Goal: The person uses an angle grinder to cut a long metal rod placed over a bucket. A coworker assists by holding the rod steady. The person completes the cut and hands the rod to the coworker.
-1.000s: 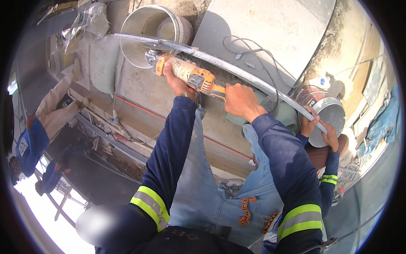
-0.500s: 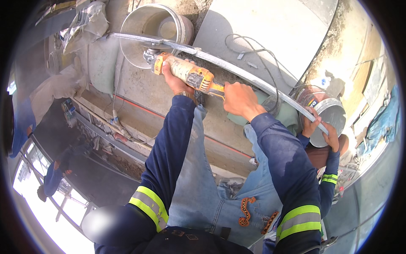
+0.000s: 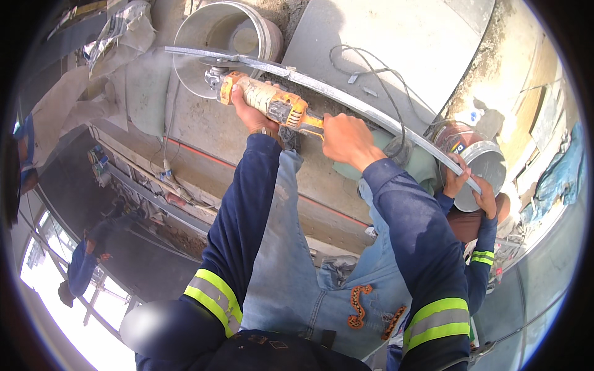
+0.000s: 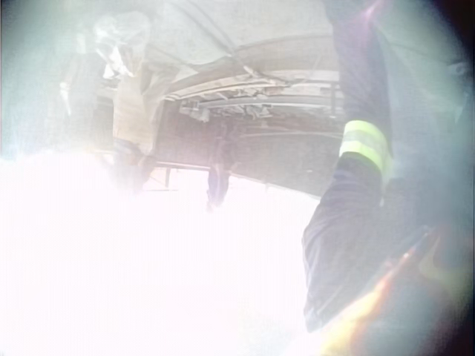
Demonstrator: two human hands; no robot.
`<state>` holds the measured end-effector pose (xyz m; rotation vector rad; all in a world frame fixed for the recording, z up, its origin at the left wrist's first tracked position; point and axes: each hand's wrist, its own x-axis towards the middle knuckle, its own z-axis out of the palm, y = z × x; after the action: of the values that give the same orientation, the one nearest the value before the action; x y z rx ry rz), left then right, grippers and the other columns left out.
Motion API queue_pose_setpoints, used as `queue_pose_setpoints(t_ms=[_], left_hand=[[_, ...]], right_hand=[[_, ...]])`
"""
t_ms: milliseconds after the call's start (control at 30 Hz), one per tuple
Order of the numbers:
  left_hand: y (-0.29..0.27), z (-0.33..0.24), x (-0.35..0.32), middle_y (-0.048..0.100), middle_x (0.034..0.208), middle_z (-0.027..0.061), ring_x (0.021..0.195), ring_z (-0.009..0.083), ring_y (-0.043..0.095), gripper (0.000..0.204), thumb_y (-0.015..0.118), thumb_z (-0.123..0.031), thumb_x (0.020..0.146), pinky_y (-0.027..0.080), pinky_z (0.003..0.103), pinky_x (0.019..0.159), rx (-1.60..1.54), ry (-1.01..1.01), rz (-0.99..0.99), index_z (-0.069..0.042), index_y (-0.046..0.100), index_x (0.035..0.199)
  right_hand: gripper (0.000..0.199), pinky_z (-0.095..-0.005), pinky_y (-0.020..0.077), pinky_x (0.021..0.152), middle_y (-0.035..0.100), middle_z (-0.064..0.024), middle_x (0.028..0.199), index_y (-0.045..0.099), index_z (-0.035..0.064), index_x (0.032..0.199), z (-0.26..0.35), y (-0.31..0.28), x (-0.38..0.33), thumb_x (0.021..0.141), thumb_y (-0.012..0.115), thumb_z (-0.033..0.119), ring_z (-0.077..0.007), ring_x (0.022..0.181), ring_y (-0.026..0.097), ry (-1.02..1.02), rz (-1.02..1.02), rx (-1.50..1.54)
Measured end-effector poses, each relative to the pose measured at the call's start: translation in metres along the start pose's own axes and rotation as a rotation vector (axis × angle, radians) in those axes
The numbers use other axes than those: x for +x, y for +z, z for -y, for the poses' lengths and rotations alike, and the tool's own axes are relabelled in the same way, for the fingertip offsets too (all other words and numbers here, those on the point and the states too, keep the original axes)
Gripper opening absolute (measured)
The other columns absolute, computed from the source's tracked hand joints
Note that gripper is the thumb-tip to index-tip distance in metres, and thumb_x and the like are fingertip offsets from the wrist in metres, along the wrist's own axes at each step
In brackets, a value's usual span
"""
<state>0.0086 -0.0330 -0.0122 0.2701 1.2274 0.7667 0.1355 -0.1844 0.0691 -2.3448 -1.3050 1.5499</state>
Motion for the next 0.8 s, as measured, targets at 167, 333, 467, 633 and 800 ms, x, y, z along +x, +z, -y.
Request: queue_pose_setpoints(t_ms=[167,333,467,633,800], left_hand=[[-0.003,0.0,0.002,0.061,0.109,0.0203,0.093,0.0358,0.067,0.071,0.053,-0.059,0.094,0.058,0.049,0.082,-0.016,-0.006,0.018,-0.005,0.046,0.139],[0.001,0.003,-0.004,0.061,0.109,0.0199,0.093,0.0356,0.067,0.071,0.054,-0.059,0.094,0.058,0.049,0.082,-0.012,-0.004,0.005,-0.005,0.046,0.14],[0.004,0.005,-0.008,0.061,0.11,0.0197,0.094,0.0355,0.066,0.072,0.055,-0.059,0.093,0.058,0.048,0.082,-0.009,0.003,-0.004,-0.007,0.045,0.142],[0.008,0.007,-0.016,0.061,0.11,0.0187,0.094,0.0349,0.066,0.071,0.055,-0.06,0.093,0.058,0.048,0.083,0.006,-0.001,-0.013,-0.009,0.045,0.142],[0.011,0.011,-0.019,0.062,0.102,0.0182,0.086,0.0352,0.067,0.068,0.052,-0.062,0.092,0.058,0.049,0.075,0.032,0.028,-0.043,-0.008,0.047,0.134]], right_hand=[[0.036,-0.051,0.057,0.077,0.072,-0.0269,0.09,0.065,-0.0044,0.115,0.001,-0.002,-0.001,0.081,0.06,0.008,-0.0432,0.087,0.071,0.008,0.019,-0.002],[0.038,-0.0506,0.0571,0.077,0.072,-0.0267,0.09,0.065,-0.0045,0.117,-0.001,-0.002,-0.005,0.081,0.061,0.008,-0.0426,0.087,0.072,0.025,0.02,0.009],[0.038,-0.0504,0.0568,0.077,0.072,-0.026,0.089,0.065,-0.0047,0.116,-0.004,-0.003,-0.008,0.08,0.062,0.008,-0.0424,0.087,0.071,0.013,0.021,0.016],[0.05,-0.0496,0.0574,0.078,0.071,-0.0275,0.088,0.063,-0.0058,0.124,-0.01,-0.001,-0.011,0.077,0.068,0.01,-0.043,0.086,0.071,0.03,0.021,0.033],[0.05,-0.0494,0.0572,0.079,0.071,-0.0272,0.088,0.063,-0.0052,0.124,-0.014,-0.001,-0.015,0.077,0.067,0.009,-0.043,0.086,0.071,0.023,0.01,0.036]])
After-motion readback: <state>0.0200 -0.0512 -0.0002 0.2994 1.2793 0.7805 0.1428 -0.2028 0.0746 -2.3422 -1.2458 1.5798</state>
